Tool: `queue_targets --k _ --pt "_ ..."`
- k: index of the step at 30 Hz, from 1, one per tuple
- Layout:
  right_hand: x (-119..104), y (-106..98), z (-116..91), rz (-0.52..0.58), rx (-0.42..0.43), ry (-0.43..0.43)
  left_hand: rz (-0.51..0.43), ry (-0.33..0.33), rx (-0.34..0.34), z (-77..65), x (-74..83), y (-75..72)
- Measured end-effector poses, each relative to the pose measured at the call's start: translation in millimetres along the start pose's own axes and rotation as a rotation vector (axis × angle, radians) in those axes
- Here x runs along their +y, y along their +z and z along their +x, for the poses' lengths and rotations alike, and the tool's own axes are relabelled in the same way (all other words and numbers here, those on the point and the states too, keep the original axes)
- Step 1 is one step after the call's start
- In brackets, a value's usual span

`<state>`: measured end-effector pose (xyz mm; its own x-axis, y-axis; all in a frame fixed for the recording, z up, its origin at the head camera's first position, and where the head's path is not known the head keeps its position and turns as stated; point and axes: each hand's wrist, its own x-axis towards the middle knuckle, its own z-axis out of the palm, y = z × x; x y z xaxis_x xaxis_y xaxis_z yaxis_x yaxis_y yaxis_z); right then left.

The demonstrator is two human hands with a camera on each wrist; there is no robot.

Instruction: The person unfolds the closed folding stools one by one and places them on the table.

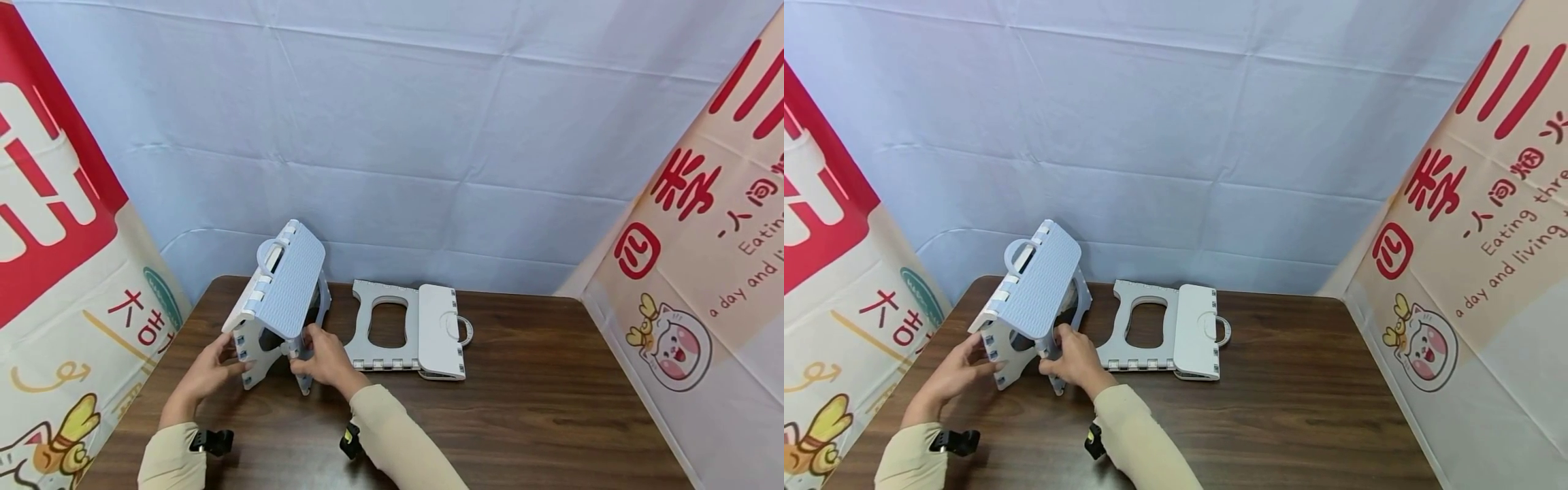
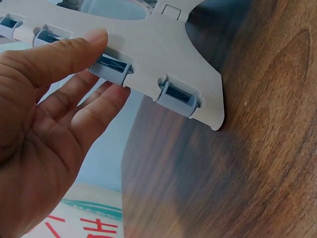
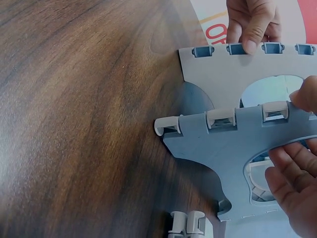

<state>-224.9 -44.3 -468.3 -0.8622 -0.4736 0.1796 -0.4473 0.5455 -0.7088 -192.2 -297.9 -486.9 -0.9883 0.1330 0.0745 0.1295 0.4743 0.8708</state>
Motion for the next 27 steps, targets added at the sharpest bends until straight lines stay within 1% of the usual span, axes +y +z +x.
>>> queue_targets --k 9,14,19,27 --pt "2.4 -2.0 -1.2 0.017 0.004 -0.023 -0.027 0.003 -0.009 -1.8 -2.9 -4.2" --pt "5.2 -4.1 -2.7 0.039 -0.009 -0.034 -0.059 -0.017 -0.021 -3.4 -2.4 -6.5" --pt "7.8 -6.3 -3.9 0.037 -0.008 -0.040 -0.085 -0.024 -0.030 -5.1 -2.4 -8.4" --pt "10.6 -6.6 -3.6 0.070 -0.030 -0.030 -0.067 -0.019 -0.014 -7.8 -2.8 -10.1"
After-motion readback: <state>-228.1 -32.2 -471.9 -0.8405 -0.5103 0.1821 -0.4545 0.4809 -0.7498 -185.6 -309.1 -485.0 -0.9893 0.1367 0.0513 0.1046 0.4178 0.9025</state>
